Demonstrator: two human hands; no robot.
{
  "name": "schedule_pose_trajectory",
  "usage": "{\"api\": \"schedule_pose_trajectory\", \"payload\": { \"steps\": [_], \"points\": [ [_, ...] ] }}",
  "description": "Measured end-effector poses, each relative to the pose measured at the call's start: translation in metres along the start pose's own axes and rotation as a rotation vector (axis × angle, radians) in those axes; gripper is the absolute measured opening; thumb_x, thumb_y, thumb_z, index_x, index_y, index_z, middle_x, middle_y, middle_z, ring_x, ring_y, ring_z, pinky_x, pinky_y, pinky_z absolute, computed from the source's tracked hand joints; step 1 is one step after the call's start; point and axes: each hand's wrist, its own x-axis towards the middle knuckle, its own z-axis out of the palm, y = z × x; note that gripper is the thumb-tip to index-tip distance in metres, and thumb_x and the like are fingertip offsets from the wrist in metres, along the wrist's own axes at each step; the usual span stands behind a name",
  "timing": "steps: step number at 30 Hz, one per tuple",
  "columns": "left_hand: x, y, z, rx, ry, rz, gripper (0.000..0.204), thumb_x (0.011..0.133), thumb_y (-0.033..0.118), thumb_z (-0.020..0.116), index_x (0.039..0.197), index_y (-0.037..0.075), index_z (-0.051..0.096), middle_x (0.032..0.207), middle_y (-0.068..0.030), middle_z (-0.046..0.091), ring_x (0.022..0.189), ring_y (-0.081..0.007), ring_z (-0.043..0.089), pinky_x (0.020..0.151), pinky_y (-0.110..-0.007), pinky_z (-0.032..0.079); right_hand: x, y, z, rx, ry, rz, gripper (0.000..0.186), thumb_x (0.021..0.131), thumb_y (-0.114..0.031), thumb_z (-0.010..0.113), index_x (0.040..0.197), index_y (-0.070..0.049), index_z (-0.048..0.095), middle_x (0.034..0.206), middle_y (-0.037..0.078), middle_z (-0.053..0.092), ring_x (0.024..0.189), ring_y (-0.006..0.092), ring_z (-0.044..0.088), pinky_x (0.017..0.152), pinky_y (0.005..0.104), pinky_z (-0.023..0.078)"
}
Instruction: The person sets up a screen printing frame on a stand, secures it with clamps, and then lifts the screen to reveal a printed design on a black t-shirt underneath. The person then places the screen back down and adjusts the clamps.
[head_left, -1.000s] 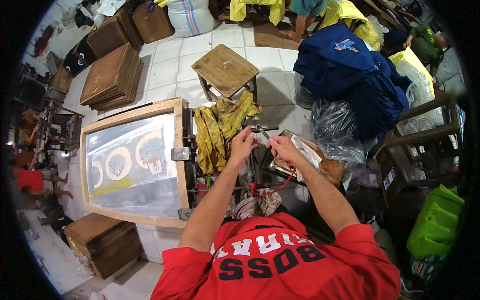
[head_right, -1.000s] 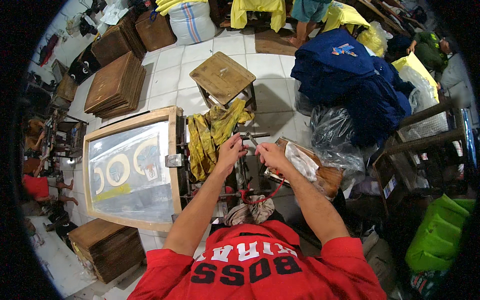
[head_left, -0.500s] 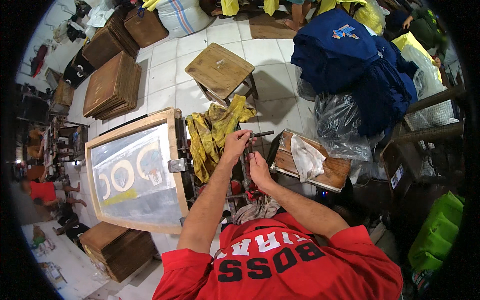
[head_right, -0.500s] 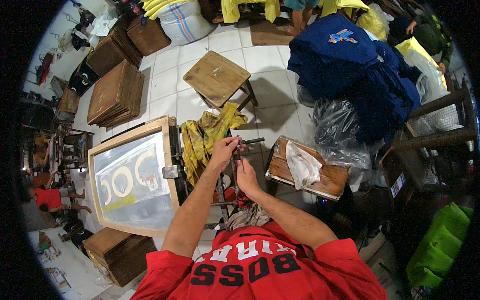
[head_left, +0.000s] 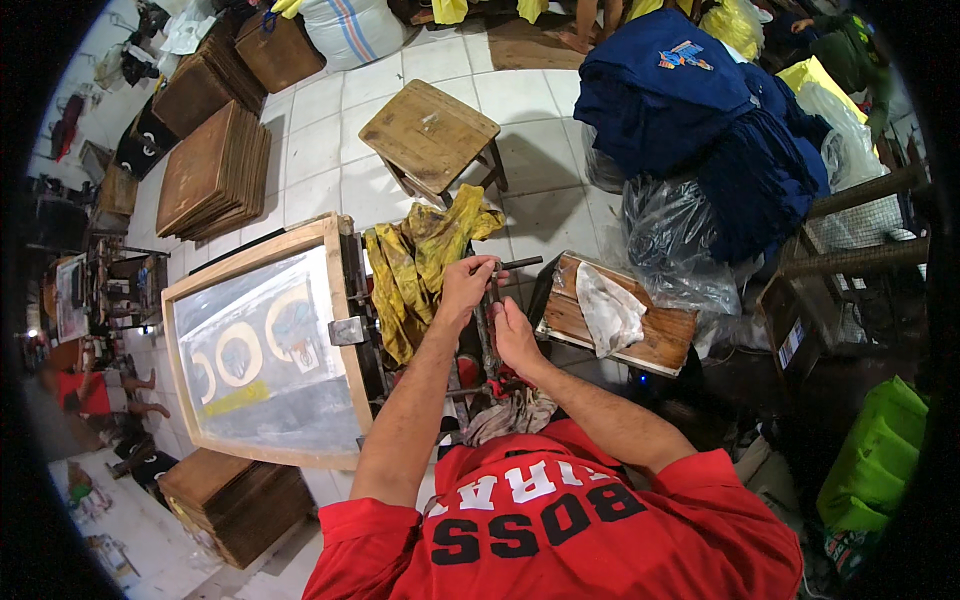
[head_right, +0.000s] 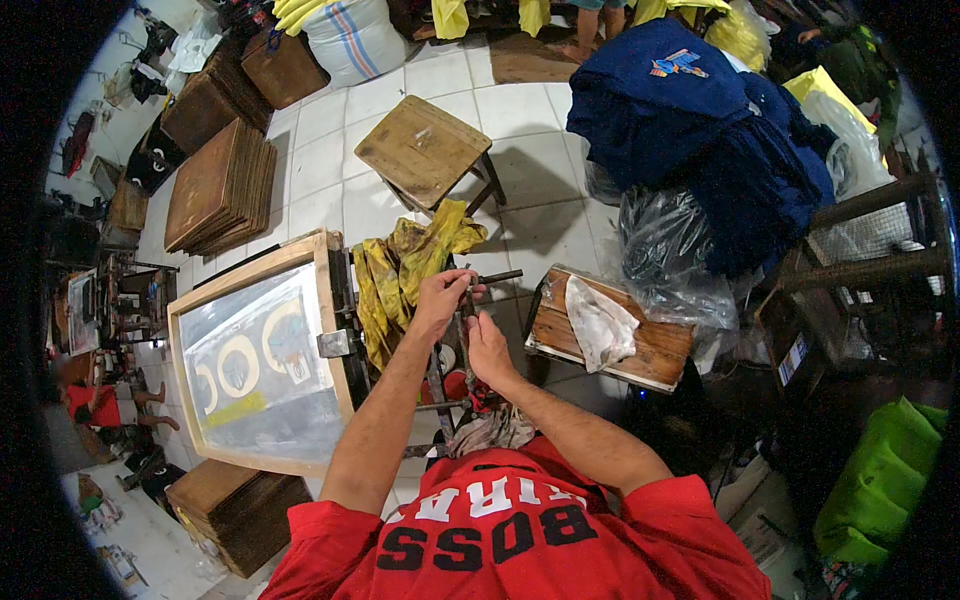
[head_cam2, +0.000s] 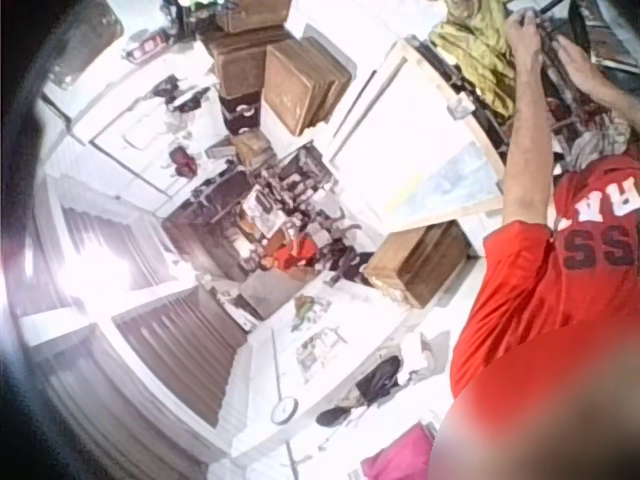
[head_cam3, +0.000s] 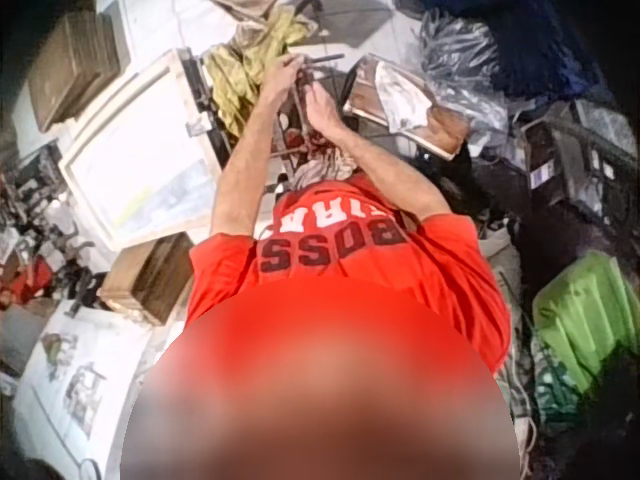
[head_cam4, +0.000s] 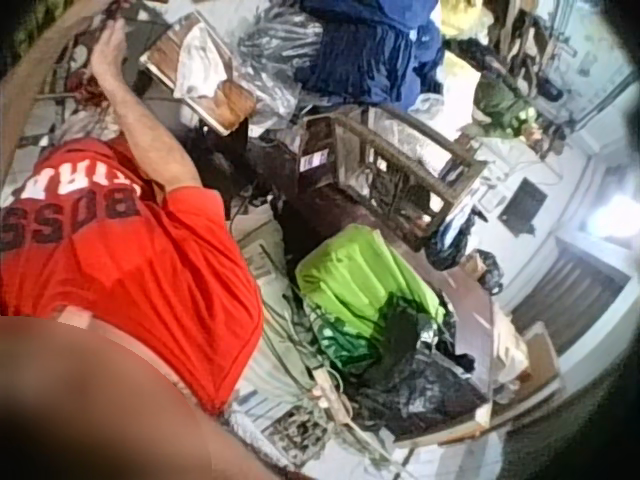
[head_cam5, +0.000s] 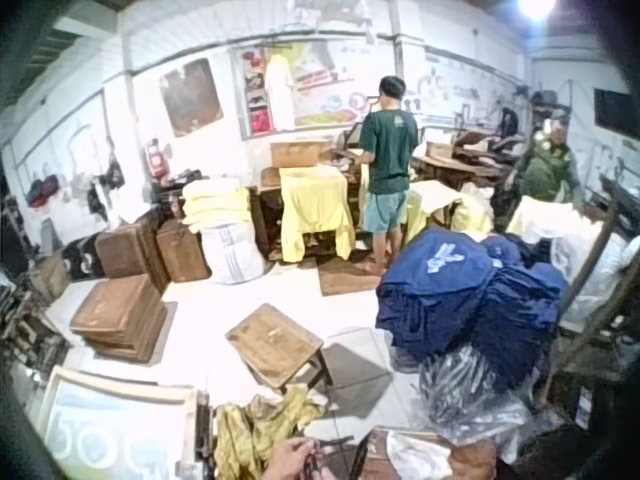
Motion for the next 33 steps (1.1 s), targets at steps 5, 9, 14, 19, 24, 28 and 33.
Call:
{"api": "schedule_pose_trajectory", "payload": {
  "steps": [5,9,14,19,24,28,33],
  "points": [
    [-0.001,0.001,0.003,-0.012,0.023,-0.013,0.026,0.102,0.010,0.058,0.116,-0.011,0.065,0.104,-0.0143,0.070,0.092,-0.0209,0.071,0.078,-0.031,0.060,0.003,0.007,-0.007,-0.072,0.002,-0.083,0.031,0.107,-0.029,0.042,0.100,0.001,0.046,0.091,0.030,0.058,0.091,0.0544,0.055,0.074,0.0540,0.044],
    [-0.014,-0.005,0.006,0.058,0.135,0.069,0.026,0.101,0.012,0.059,0.117,-0.007,0.066,0.103,-0.0113,0.071,0.087,-0.0186,0.070,0.074,-0.031,0.056,0.012,0.007,-0.013,-0.141,-0.071,-0.150,0.031,0.103,-0.028,0.048,0.097,0.002,0.047,0.087,0.029,0.059,0.087,0.0515,0.057,0.073,0.0523,0.045],
    [-0.094,-0.051,-0.006,0.727,0.640,0.522,0.019,0.096,0.012,0.060,0.107,-0.003,0.065,0.098,-0.0147,0.066,0.092,-0.0349,0.064,0.080,-0.044,0.051,0.011,-0.004,-0.022,-0.153,-0.204,-0.104,0.029,0.087,-0.023,0.071,0.091,-0.002,0.051,0.076,0.011,0.057,0.073,0.0226,0.057,0.069,0.0396,0.048],
    [-0.141,-0.097,-0.038,1.186,0.921,0.298,0.026,0.094,0.020,0.063,0.112,0.002,0.060,0.109,-0.0172,0.059,0.106,-0.0382,0.053,0.092,-0.050,0.042,0.009,-0.010,-0.025,-0.156,-0.246,-0.075,0.028,0.085,-0.017,0.070,0.093,-0.002,0.048,0.075,0.009,0.055,0.070,0.0203,0.056,0.066,0.0373,0.048],
    [-0.136,-0.108,-0.041,1.255,0.945,0.272,0.034,0.094,0.023,0.064,0.121,0.003,0.056,0.112,-0.0170,0.057,0.107,-0.0374,0.054,0.090,-0.049,0.042,0.013,-0.003,-0.026,-0.181,-0.297,-0.074,0.026,0.083,-0.014,0.068,0.093,-0.002,0.046,0.075,0.009,0.054,0.066,0.0198,0.055,0.062,0.0367,0.048],
    [-0.137,-0.105,-0.039,1.280,0.957,0.263,0.032,0.093,0.020,0.064,0.120,0.004,0.058,0.111,-0.0165,0.057,0.106,-0.0367,0.054,0.089,-0.048,0.043,0.019,-0.001,-0.033,-0.150,-0.386,-0.054,0.027,0.084,-0.012,0.066,0.095,-0.003,0.042,0.074,0.007,0.052,0.059,0.0169,0.054,0.052,0.0350,0.047],
    [-0.135,-0.107,-0.041,1.280,0.964,0.204,0.033,0.091,0.019,0.065,0.121,0.005,0.058,0.111,-0.0157,0.056,0.107,-0.0365,0.054,0.089,-0.047,0.043,0.027,0.008,-0.036,-0.138,-0.478,-0.035,0.029,0.087,-0.010,0.064,0.099,-0.005,0.037,0.075,0.002,0.046,0.054,0.0125,0.053,0.046,0.0312,0.047]
  ]
}}
